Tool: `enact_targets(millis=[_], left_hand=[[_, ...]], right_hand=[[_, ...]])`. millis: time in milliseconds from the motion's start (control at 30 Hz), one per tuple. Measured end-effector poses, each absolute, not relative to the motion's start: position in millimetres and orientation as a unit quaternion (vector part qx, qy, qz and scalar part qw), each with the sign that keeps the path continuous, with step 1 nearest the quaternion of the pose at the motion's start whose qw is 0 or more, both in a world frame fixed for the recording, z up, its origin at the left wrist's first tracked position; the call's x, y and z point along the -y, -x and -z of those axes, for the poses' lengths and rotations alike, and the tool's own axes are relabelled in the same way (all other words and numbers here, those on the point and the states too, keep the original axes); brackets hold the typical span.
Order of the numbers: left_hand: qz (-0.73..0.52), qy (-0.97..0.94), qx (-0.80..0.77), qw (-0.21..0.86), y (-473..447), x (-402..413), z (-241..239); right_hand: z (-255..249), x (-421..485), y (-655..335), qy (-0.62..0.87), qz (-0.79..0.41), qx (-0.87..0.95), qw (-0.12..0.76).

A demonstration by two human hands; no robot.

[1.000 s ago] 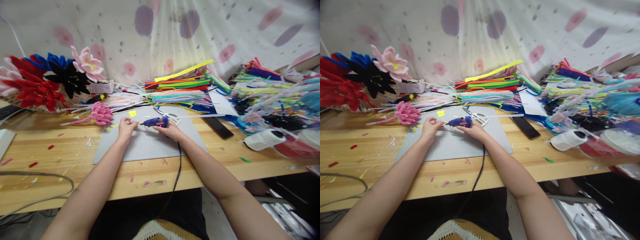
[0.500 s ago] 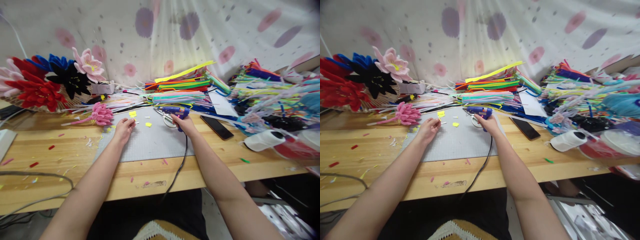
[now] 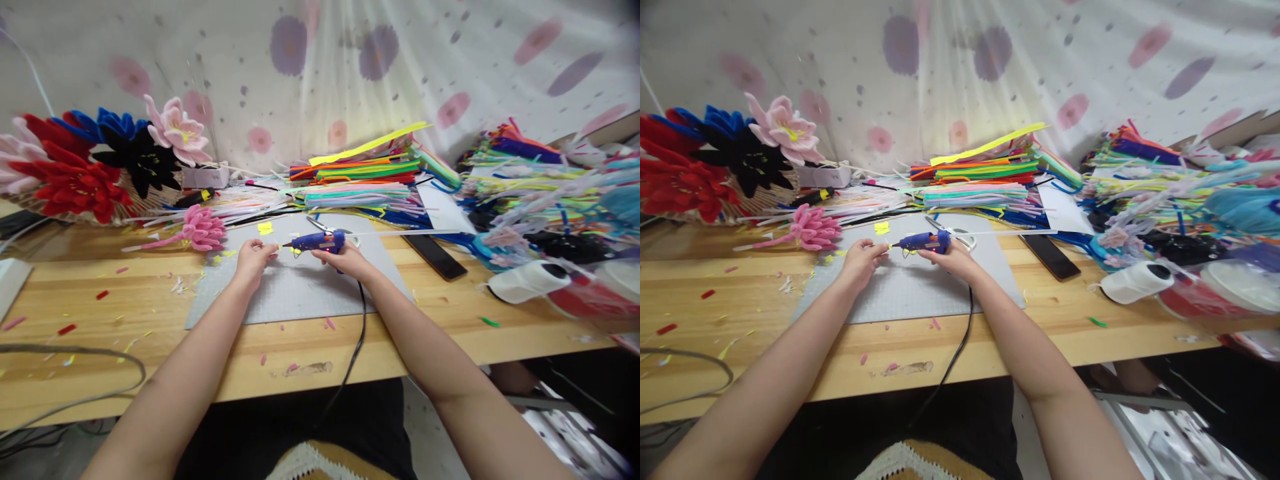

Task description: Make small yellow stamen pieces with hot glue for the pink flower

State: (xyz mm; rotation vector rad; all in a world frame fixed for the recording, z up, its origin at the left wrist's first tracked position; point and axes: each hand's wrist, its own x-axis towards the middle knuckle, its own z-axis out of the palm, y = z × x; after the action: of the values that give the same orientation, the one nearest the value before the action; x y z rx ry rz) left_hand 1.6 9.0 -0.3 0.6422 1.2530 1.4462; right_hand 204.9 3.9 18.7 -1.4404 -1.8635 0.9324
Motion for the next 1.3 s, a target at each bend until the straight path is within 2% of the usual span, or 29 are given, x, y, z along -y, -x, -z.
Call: enact_targets(millis=[700,1300], left_hand=[[-0.598,-0.325,-0.529,0.507,-2.0,-12.5,9.9],[-0.611,-0.291,-0.511,0.530,-1.5,-10.9,4.6]], right_hand=[[-13.1,-9.2,-203.2,0.534,-0.326,0.723,0.291],[-20.1,-6.9,-211.7,0.520,-0.365,0.724,0.268]])
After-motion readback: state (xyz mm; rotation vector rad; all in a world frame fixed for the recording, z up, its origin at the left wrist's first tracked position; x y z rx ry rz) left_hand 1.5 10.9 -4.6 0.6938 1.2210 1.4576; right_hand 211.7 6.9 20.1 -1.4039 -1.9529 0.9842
